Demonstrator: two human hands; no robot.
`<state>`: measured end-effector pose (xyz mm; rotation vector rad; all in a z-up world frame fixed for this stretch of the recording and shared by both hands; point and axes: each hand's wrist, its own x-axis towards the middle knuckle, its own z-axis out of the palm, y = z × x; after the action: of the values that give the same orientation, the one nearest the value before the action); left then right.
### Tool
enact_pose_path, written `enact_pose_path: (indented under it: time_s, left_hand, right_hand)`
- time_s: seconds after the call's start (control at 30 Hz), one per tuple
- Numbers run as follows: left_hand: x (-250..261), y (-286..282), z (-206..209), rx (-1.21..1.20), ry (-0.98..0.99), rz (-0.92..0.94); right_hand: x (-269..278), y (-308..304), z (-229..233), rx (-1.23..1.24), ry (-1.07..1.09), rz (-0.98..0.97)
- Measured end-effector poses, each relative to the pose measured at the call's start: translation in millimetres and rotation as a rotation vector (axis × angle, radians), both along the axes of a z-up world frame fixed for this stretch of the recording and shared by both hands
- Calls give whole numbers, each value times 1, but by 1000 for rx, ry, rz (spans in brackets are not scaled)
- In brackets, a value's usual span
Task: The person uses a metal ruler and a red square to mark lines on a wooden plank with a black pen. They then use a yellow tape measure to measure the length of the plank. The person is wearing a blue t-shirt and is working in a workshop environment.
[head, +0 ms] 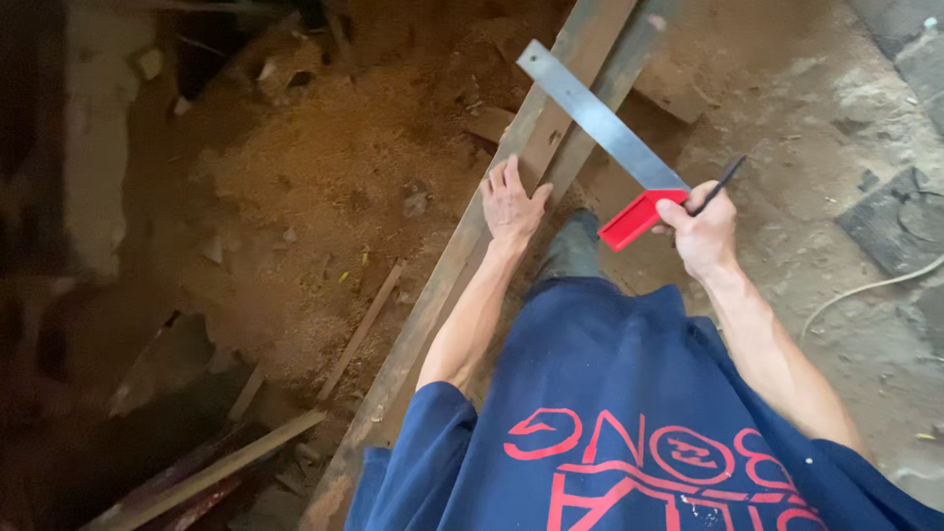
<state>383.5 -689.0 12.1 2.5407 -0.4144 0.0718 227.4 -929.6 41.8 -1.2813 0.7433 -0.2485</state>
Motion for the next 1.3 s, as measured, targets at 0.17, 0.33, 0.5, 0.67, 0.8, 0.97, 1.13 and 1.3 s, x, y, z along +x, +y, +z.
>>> enact_pose_path:
  time_s: [0.17,0.33,0.5,0.67,0.8,0.97,1.13,1.3]
  left_hand:
    - [15,-10,-9,11,104,-49]
    - [-6,-6,-2,-85,172,-20]
    - [-9,-10,14,-179,79,-255]
    - [12,-17,22,-105,13,-423]
    - [8,-21,20,8,4,-442]
    - [7,-19,16,32,-18,-436]
    - [5,-21,6,55,-13,-425]
    - [3,-20,2,53,-57,-401]
  right_hand:
    - [67,-22,-10,-60,140,155]
    - [104,-11,-31,45,179,288]
    - [116,7,-43,28,192,381]
    - [128,14,-50,62,141,466]
    - [124,9,-52,70,177,462]
    - [128,10,-48,53,234,522]
    - [128,-7,-46,84,347,551]
    - [125,-57,-33,114,57,442]
